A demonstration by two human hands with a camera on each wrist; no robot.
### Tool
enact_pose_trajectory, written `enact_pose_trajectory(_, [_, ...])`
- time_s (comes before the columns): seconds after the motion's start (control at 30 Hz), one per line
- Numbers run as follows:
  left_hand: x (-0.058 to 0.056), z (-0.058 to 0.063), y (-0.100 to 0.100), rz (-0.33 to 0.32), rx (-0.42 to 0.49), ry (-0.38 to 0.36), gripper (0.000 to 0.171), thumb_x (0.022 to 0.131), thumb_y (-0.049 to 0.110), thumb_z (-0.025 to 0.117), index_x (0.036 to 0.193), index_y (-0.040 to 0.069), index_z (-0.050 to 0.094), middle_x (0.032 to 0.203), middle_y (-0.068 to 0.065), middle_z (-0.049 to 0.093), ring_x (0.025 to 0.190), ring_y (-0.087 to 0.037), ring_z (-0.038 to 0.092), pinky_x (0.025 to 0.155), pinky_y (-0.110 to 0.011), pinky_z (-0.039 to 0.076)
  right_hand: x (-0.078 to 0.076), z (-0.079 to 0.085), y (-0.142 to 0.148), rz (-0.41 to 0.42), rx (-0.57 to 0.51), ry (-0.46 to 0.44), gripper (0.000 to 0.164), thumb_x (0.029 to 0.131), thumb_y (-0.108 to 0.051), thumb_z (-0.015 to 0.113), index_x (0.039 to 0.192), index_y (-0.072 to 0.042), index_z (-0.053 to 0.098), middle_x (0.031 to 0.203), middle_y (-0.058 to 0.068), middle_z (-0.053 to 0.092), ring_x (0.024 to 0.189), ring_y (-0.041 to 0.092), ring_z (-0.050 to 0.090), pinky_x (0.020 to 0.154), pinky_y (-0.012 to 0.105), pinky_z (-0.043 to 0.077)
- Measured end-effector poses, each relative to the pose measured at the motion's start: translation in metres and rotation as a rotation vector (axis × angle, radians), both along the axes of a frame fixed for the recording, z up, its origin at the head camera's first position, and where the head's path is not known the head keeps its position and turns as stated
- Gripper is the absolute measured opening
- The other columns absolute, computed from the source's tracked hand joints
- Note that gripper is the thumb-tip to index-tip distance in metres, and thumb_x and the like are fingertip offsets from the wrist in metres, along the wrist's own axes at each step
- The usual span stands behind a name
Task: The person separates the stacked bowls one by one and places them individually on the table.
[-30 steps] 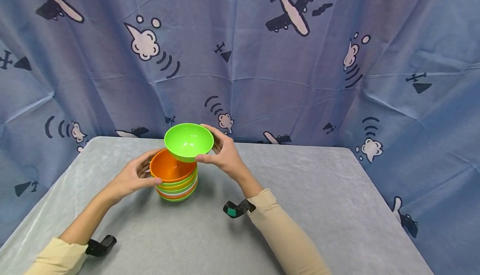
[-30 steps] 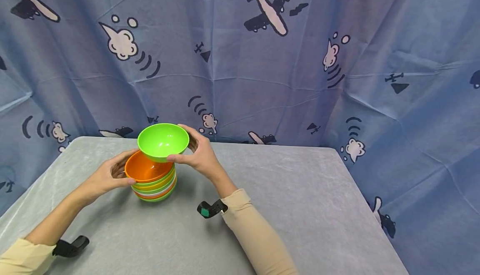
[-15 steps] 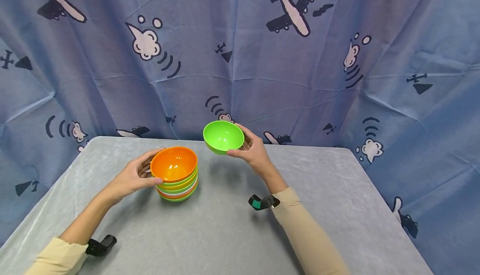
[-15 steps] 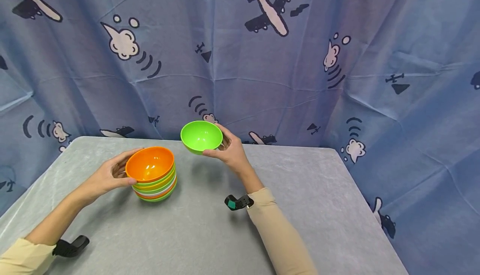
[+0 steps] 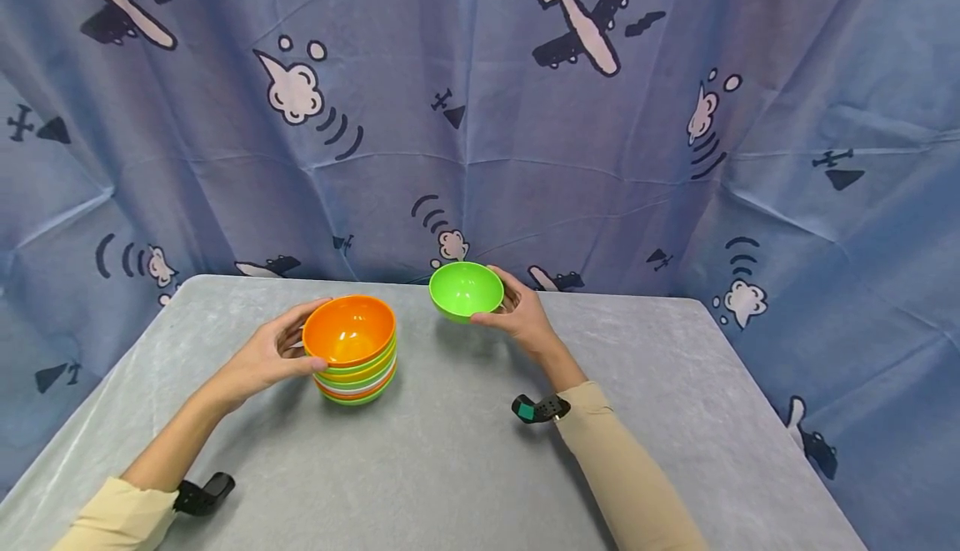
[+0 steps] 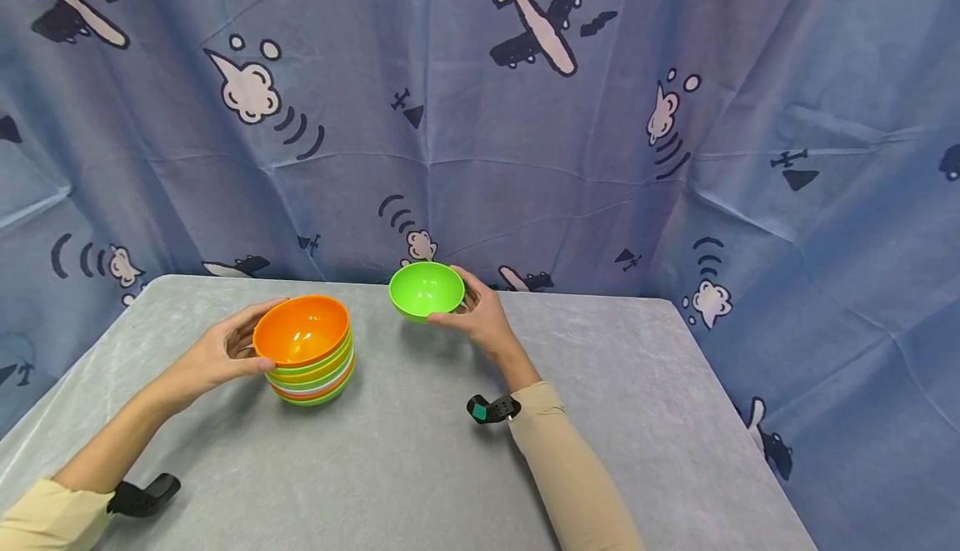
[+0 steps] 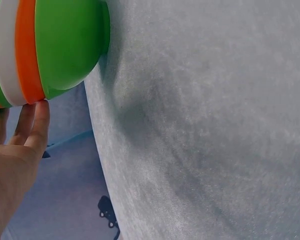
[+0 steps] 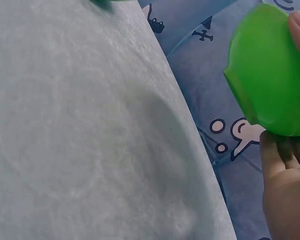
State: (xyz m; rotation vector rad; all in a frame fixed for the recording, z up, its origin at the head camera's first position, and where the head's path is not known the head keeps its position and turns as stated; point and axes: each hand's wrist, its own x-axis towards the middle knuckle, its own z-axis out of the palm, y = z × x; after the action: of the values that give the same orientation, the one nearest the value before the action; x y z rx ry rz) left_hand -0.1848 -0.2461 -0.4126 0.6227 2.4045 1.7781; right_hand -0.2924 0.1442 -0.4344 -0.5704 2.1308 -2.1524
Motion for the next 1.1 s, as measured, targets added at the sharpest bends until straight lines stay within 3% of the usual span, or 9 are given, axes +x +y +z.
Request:
enact_pose_trajectory(0.33, [0.0, 0.0, -0.001, 0.001, 0.001, -0.004, 0.076, 0.093, 0.006, 0.074, 0.158, 0.008, 0.035, 0.153, -0.015, 0.042, 0.131, -0.017, 0.049, 0.101, -0.023, 0.044, -0.011, -0.011, -0.004, -0.007, 0.009, -0.064, 0.092, 0.077, 0.012, 0.083, 0.156, -0.002, 0.037, 0.155, 0.014, 0.04, 0.14, 0.026, 0.04, 0.11, 0.033, 0.039])
enact_pose_trajectory(0.87, [-0.003, -0.001, -0.001, 0.0, -0.016, 0.005, 0.076, 0.093, 0.007, 0.075, 0.157, 0.009, 0.036, 0.153, -0.013, 0.043, 0.133, -0.034, 0.046, 0.1, -0.024, 0.044, -0.029, -0.029, -0.019, 0.01, 0.037, -0.158, 0.098, 0.077, 0.012, 0.083, 0.159, -0.001, 0.03, 0.159, 0.014, 0.036, 0.143, 0.027, 0.037, 0.109, 0.034, 0.039])
enact_pose_trajectory(1.1, [-0.001, -0.001, 0.0, 0.006, -0.029, 0.004, 0.075, 0.093, 0.008, 0.074, 0.157, 0.009, 0.035, 0.153, -0.014, 0.042, 0.134, -0.037, 0.044, 0.103, -0.032, 0.042, -0.03, -0.038, -0.025, 0.005, 0.015, -0.179, 0.098, 0.077, 0.012, 0.083, 0.158, -0.001, 0.03, 0.159, 0.014, 0.036, 0.143, 0.026, 0.037, 0.108, 0.031, 0.04])
